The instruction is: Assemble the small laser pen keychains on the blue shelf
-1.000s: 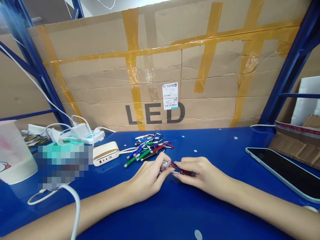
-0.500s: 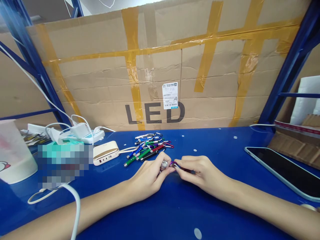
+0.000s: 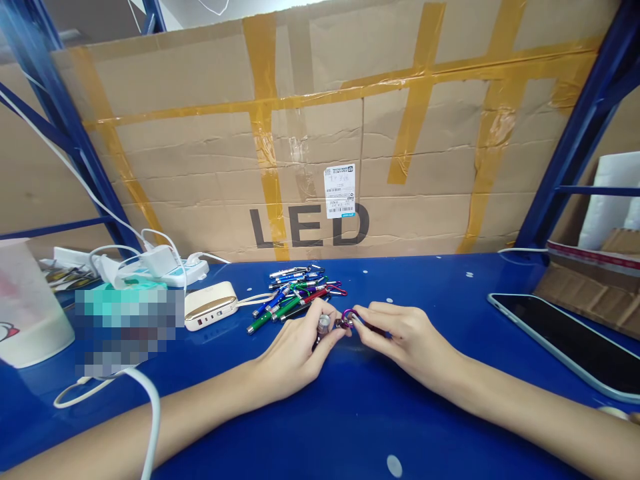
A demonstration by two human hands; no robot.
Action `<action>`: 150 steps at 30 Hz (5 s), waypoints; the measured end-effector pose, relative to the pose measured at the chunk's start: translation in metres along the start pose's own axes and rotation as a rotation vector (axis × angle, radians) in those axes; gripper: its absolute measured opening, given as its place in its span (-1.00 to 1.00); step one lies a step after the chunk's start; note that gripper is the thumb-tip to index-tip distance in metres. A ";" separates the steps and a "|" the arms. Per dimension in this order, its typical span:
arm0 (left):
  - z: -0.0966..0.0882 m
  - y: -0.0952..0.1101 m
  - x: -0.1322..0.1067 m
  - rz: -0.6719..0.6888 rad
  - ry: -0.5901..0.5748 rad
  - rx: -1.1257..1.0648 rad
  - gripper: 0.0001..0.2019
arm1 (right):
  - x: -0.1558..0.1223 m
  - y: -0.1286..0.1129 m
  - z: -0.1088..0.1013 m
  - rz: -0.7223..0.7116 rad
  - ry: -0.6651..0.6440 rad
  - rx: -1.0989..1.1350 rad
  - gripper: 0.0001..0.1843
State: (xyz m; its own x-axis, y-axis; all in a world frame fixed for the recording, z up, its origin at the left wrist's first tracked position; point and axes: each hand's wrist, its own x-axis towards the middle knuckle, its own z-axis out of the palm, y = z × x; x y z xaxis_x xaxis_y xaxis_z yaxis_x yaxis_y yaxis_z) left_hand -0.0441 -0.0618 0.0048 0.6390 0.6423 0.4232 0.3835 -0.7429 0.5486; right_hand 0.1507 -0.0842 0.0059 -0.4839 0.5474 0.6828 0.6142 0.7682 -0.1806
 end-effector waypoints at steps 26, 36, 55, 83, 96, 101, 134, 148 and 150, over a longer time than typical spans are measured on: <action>0.004 -0.001 0.002 -0.065 0.037 0.138 -0.83 | 0.002 -0.009 0.007 -0.123 0.007 -0.470 -0.70; 0.001 0.006 0.001 -0.041 -0.033 0.024 -0.91 | 0.005 -0.012 0.003 -0.216 0.064 -0.540 -0.62; 0.003 0.001 0.001 -0.044 0.055 0.045 -0.87 | 0.006 -0.013 0.001 -0.203 0.107 -0.573 -0.61; 0.000 0.004 0.007 -0.104 0.047 -0.173 -0.81 | 0.005 -0.012 0.001 -0.209 0.145 -0.510 -0.57; 0.000 0.007 0.008 -0.135 0.140 -0.337 -0.72 | 0.007 -0.014 0.000 -0.235 0.175 -0.529 -0.58; 0.001 0.005 0.008 -0.152 0.135 -0.352 -0.68 | 0.007 -0.013 0.001 -0.273 0.186 -0.544 -0.56; 0.004 0.005 0.005 -0.016 0.171 -0.122 -0.80 | 0.003 -0.002 0.008 0.051 -0.010 -0.353 -0.75; 0.004 0.006 0.008 -0.104 0.251 -0.141 -0.71 | 0.004 -0.004 0.003 0.193 -0.043 -0.153 -0.69; 0.004 0.007 0.008 -0.111 0.255 -0.151 -0.70 | 0.004 -0.004 0.002 0.189 -0.038 -0.144 -0.69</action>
State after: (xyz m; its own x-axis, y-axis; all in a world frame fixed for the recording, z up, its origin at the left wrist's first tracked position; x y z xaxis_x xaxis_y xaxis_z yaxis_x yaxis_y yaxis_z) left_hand -0.0336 -0.0627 0.0097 0.4033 0.7588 0.5115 0.3258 -0.6414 0.6946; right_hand 0.1445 -0.0846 0.0077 -0.3736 0.6912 0.6186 0.7773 0.5972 -0.1979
